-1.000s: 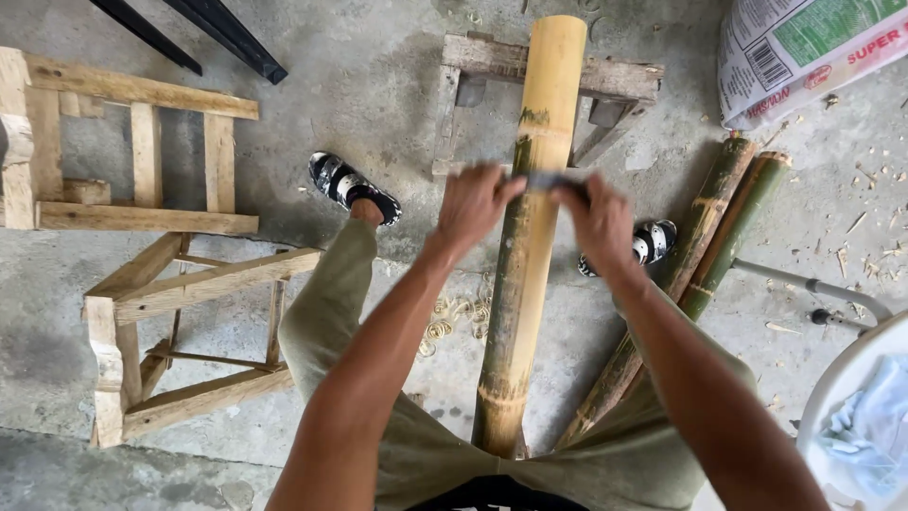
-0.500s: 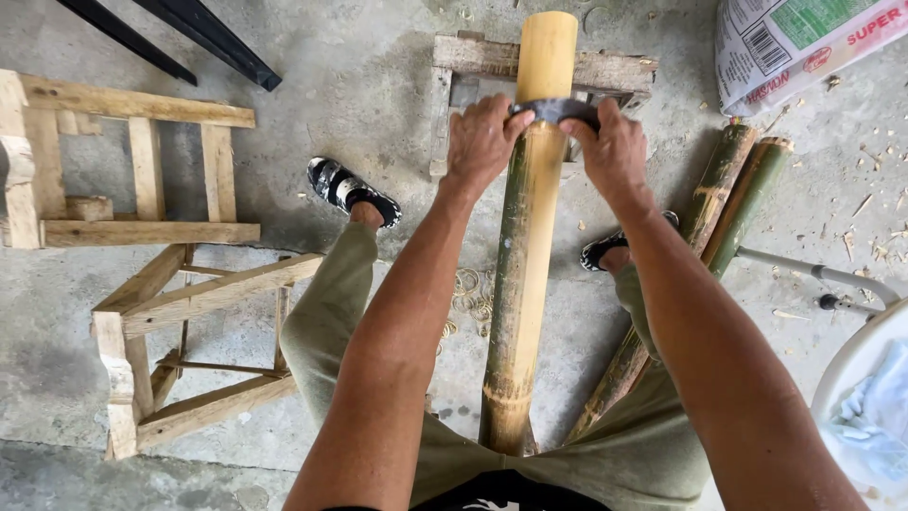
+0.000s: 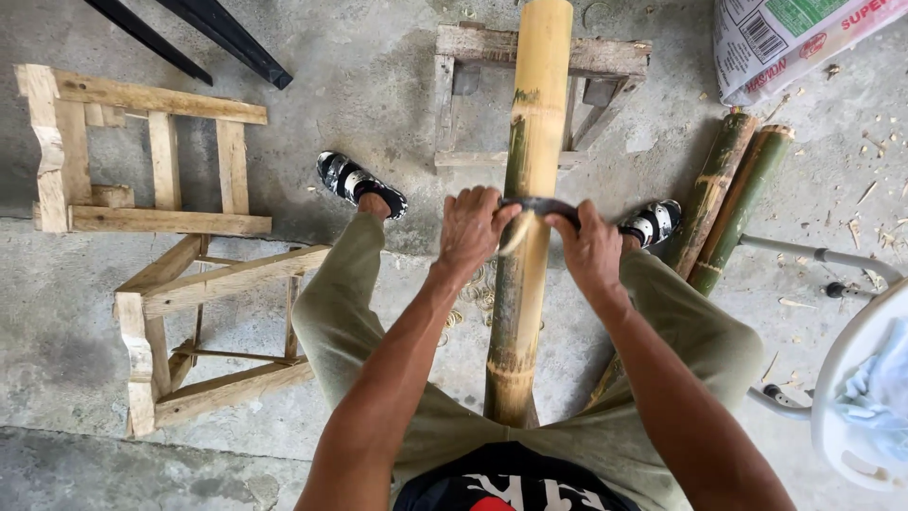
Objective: The recorder uses a sickle-shaped blade to strip the outer layer and knots from a bamboo pole while sitting and holding it between their legs.
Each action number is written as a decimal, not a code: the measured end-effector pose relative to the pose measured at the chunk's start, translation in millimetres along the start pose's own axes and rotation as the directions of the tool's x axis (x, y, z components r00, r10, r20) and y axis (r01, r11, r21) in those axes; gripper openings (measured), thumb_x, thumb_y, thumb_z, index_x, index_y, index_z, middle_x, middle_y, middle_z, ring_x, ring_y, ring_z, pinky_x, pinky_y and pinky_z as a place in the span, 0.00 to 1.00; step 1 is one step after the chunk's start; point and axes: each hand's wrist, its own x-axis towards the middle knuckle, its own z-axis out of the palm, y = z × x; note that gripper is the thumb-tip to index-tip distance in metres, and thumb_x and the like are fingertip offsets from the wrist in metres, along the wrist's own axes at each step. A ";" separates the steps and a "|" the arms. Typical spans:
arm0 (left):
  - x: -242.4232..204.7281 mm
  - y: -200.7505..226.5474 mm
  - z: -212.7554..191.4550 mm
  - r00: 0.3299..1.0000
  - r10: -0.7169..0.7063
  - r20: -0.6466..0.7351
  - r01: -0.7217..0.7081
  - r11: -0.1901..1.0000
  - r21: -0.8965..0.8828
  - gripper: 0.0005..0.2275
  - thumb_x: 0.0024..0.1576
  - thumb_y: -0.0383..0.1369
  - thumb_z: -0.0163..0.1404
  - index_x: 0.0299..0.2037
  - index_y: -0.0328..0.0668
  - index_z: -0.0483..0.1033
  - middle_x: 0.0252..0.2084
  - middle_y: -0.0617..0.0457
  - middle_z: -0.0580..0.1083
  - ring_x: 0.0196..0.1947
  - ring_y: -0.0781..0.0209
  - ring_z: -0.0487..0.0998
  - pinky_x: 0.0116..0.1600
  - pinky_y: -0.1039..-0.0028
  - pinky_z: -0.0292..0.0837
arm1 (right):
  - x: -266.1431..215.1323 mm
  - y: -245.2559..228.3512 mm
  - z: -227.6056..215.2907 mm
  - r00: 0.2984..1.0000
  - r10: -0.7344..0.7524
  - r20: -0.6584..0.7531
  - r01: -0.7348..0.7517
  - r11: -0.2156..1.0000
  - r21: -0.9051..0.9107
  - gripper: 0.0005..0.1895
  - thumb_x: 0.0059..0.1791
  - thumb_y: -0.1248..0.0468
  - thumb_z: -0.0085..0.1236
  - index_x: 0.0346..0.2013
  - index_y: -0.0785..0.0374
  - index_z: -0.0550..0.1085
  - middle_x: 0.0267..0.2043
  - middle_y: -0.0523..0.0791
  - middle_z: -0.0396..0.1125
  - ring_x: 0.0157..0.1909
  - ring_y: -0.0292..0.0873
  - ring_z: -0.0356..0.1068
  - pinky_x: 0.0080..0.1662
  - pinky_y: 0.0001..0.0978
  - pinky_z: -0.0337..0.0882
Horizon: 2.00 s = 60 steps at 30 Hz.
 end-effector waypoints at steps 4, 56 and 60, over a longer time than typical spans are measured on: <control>-59.9 19.0 -14.1 0.997 0.046 -0.055 -0.048 0.998 -0.033 0.19 0.66 0.52 0.42 0.41 0.44 0.73 0.32 0.54 0.71 0.33 0.58 0.68 0.47 0.62 0.60 | -65.9 -3.7 -1.2 0.999 -0.034 -0.001 0.034 0.995 0.095 0.27 0.56 0.39 0.41 0.35 0.60 0.66 0.19 0.44 0.63 0.11 0.34 0.51 0.11 0.27 0.56; -31.8 -2.4 2.6 1.000 0.014 -0.014 -0.015 0.998 -0.067 0.23 0.66 0.58 0.34 0.39 0.48 0.71 0.30 0.55 0.70 0.32 0.58 0.67 0.45 0.61 0.62 | -36.5 -2.3 3.3 0.991 -0.112 -0.068 0.114 0.993 0.020 0.25 0.58 0.42 0.49 0.33 0.61 0.66 0.21 0.46 0.66 0.13 0.34 0.55 0.15 0.27 0.58; -98.4 6.2 2.3 0.995 0.089 -0.052 -0.095 0.988 -0.125 0.20 0.68 0.53 0.37 0.41 0.47 0.71 0.34 0.53 0.71 0.34 0.58 0.68 0.45 0.60 0.62 | -110.3 1.7 16.6 0.998 -0.034 -0.051 0.036 0.999 0.035 0.24 0.58 0.43 0.44 0.31 0.59 0.67 0.19 0.43 0.63 0.11 0.33 0.48 0.11 0.26 0.53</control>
